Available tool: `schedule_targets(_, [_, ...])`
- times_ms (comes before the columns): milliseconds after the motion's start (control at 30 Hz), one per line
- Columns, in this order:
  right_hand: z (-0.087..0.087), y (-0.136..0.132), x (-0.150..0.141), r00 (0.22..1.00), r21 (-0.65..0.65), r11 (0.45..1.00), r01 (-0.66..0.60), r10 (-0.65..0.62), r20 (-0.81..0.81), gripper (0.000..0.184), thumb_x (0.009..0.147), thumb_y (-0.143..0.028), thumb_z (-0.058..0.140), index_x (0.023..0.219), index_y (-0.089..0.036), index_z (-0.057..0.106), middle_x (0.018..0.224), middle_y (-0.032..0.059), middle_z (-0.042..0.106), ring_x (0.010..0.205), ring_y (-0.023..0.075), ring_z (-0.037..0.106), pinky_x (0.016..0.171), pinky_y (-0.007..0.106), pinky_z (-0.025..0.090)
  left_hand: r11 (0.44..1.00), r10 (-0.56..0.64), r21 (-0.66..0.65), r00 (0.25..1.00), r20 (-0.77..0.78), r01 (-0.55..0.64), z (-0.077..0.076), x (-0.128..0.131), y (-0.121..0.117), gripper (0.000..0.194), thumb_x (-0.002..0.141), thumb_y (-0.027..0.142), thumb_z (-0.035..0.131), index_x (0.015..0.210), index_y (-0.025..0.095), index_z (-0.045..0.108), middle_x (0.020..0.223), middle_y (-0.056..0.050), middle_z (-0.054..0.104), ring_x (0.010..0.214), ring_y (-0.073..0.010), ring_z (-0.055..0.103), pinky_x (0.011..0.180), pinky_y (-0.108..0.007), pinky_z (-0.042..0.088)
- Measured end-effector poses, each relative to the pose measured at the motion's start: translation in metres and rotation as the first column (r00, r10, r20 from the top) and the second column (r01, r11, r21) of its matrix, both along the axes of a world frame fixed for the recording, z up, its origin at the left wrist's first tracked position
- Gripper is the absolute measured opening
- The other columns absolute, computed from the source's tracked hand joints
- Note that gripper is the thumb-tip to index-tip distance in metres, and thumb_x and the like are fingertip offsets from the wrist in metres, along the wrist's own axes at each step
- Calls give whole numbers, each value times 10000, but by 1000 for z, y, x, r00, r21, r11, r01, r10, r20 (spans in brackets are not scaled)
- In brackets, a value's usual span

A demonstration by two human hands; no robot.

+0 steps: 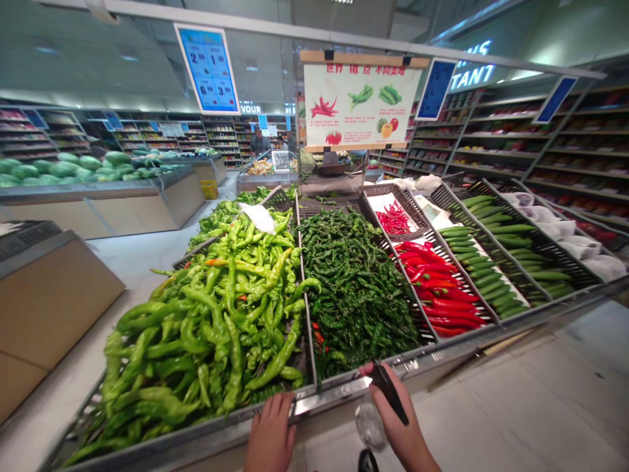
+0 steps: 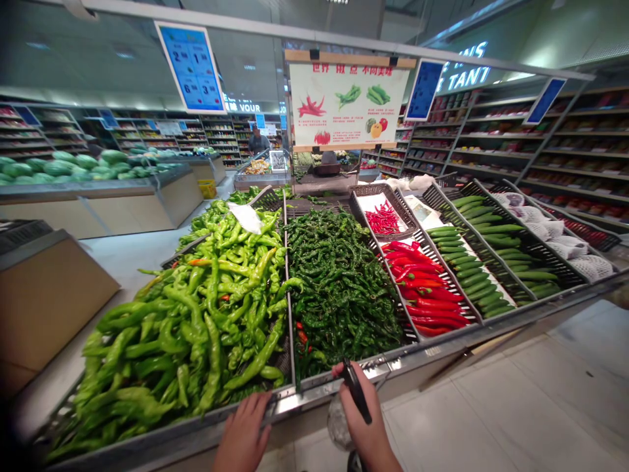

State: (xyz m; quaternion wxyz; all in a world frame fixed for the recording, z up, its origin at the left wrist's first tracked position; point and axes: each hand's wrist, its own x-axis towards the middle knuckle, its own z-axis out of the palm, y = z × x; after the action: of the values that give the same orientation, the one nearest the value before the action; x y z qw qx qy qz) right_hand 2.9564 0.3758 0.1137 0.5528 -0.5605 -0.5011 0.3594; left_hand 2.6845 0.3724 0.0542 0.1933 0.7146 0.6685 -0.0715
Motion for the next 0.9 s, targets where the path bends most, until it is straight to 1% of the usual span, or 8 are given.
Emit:
schedule_targets(100, [2, 0, 1, 1000, 33, 999, -6, 6, 21, 209, 846, -425, 659, 907, -243, 742, 891, 51, 783, 887, 267, 736, 857, 342, 580, 1000, -2, 5, 1000, 1, 2, -3, 0, -1, 679, 905, 140, 466, 1565, 298, 459, 1623, -53, 504, 1501, -234, 419, 1187, -391, 351])
schedule_targets(167, [2, 1, 3, 999, 36, 999, -14, 13, 35, 210, 843, -423, 661, 914, -241, 741, 890, 52, 784, 889, 270, 739, 830, 332, 583, 1000, 0, 8, 1000, -5, 0, -5, 0, -1, 689, 904, 135, 469, 1572, 306, 449, 1624, -46, 502, 1505, -230, 411, 1188, -389, 344])
schedule_targets(333, [-5, 2, 8, 999, 21, 1000, 21, -22, 29, 251, 858, -429, 662, 996, -242, 755, 981, 73, 805, 982, 289, 755, 897, 357, 583, 1000, 4, 2, 1000, -9, -4, -6, 0, -1, 696, 907, 142, 477, 1581, 312, 436, 1639, -36, 487, 1514, -224, 398, 1198, -385, 332])
schedule_targets(533, [-5, 2, 9, 1000, 54, 998, -12, 11, 17, 209, 859, -431, 643, 934, -257, 730, 915, 57, 777, 930, 276, 743, 861, 358, 575, 1000, 1, 4, 1000, -22, -1, -5, 1, -2, 701, 908, 143, 467, 1589, 303, 428, 1644, -45, 484, 1515, -231, 397, 1199, -388, 338])
schedule_targets(700, [-9, 2, 10, 1000, 30, 1000, 0, 0, 14, 226, 863, -433, 640, 974, -260, 733, 929, 54, 769, 938, 276, 732, 882, 366, 553, 1000, 2, 13, 1000, -19, -2, -8, 1, -1, 693, 909, 151, 470, 1583, 304, 438, 1640, -49, 485, 1513, -237, 399, 1193, -394, 345])
schedule_targets(833, [-13, 3, 12, 999, 54, 998, -36, 36, 10, 186, 879, -421, 634, 953, -268, 710, 917, 37, 756, 881, 248, 714, 853, 345, 543, 1000, 6, 19, 1000, -17, -6, -11, 1, 0, 695, 903, 143, 477, 1578, 307, 443, 1627, -48, 499, 1504, -234, 409, 1184, -388, 349])
schedule_targets(900, [-15, 4, 13, 999, 41, 999, -36, 35, 17, 186, 884, -414, 636, 964, -266, 716, 933, 41, 764, 897, 252, 721, 867, 345, 546, 1000, 8, 26, 1000, -15, -7, -13, 0, -1, 692, 904, 140, 479, 1574, 309, 447, 1621, -48, 504, 1500, -233, 412, 1180, -385, 350])
